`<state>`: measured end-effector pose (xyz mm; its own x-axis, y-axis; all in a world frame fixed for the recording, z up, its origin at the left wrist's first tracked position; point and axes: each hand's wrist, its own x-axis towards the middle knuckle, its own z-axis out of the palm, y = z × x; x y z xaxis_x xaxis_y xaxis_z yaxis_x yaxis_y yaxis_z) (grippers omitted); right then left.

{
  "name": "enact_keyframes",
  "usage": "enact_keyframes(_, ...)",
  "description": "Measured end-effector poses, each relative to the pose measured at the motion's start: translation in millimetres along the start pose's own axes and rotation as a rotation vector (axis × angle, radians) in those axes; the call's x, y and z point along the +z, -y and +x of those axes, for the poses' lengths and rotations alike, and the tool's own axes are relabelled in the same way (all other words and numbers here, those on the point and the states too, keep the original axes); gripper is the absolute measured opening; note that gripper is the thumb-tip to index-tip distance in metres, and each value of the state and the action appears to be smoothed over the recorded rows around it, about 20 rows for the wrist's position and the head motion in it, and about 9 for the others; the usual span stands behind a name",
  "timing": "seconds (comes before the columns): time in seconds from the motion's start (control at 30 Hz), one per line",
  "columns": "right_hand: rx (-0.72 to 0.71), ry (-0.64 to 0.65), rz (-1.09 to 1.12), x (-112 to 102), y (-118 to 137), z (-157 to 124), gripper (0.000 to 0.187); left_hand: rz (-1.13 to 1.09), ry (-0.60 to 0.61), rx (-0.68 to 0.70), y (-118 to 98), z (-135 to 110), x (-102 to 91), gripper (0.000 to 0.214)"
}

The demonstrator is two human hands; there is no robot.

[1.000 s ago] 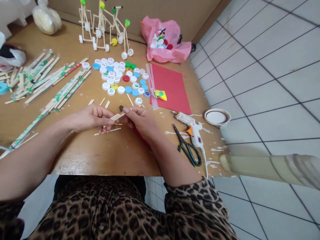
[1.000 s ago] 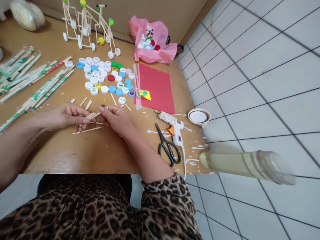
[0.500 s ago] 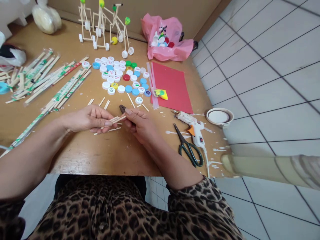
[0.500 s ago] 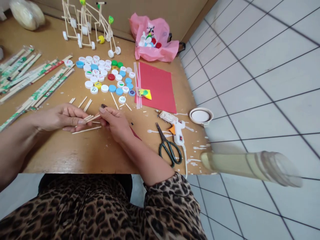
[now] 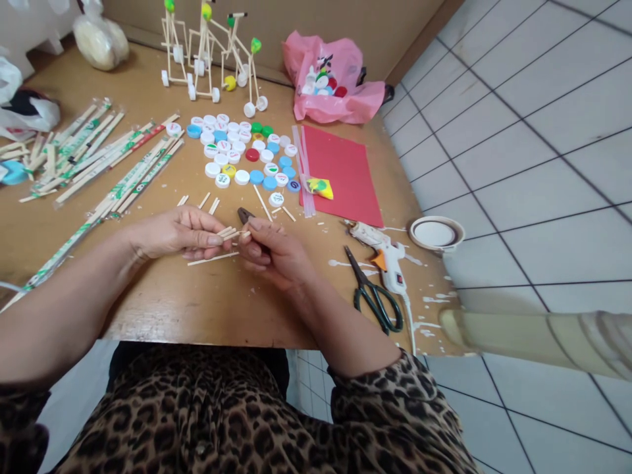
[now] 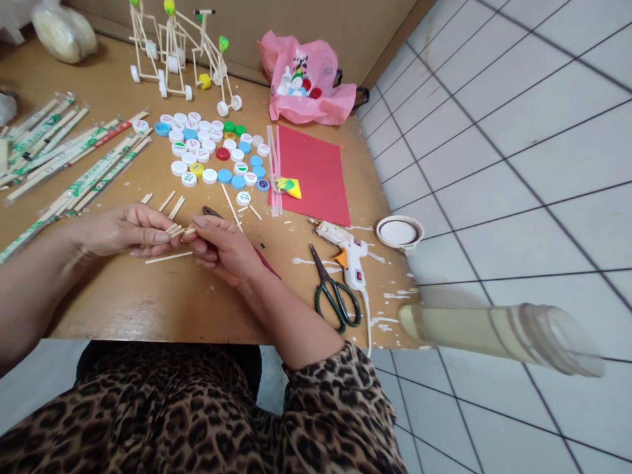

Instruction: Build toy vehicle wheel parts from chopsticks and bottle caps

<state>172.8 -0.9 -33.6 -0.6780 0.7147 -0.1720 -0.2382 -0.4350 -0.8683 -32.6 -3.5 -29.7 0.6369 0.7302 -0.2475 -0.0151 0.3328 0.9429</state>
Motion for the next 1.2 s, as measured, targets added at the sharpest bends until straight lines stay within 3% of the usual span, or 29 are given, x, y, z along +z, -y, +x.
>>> enact_keyframes(0.13,-0.058,-0.119,-0.134,-7,0,3,0.044,-0.046,0.014,-0.018,-1,2,1.6,0.022)
enact_keyframes(0.3,-0.09,-0.125,-0.272,-12,-3,4,0.042,-0.048,0.021,-0.049,-2,1,0.0,0.023)
enact_keyframes(0.47,-0.326,-0.191,-0.735,-16,-4,4,0.024,-0.078,0.052,-0.041,-1,-2,-1.1,0.026)
enact_keyframes(0.53,-0.35,-0.219,-0.849,-16,-5,4,0.019,-0.141,0.041,-0.003,-1,-2,-2.7,0.027)
enact_keyframes(0.6,-0.253,-0.214,-0.751,-17,-5,4,0.02,-0.205,-0.034,0.039,0,-2,-5.7,0.025)
enact_keyframes(0.73,0.002,-0.175,-0.203,-20,-2,7,0.022,-0.255,-0.234,0.048,5,3,-11.4,0.016)
enact_keyframes(0.87,0.091,-0.187,0.05,-21,3,10,0.027,-0.243,-0.282,0.045,11,7,-11.7,0.016)
enact_keyframes(1.03,-0.079,-0.287,-0.156,-13,-1,9,0.033,-0.189,-0.252,0.015,15,8,-9.9,0.025)
enact_keyframes(1.2,-0.21,-0.265,-0.503,-2,-1,4,0.049,-0.147,-0.25,0.027,17,10,-6.1,0.026)
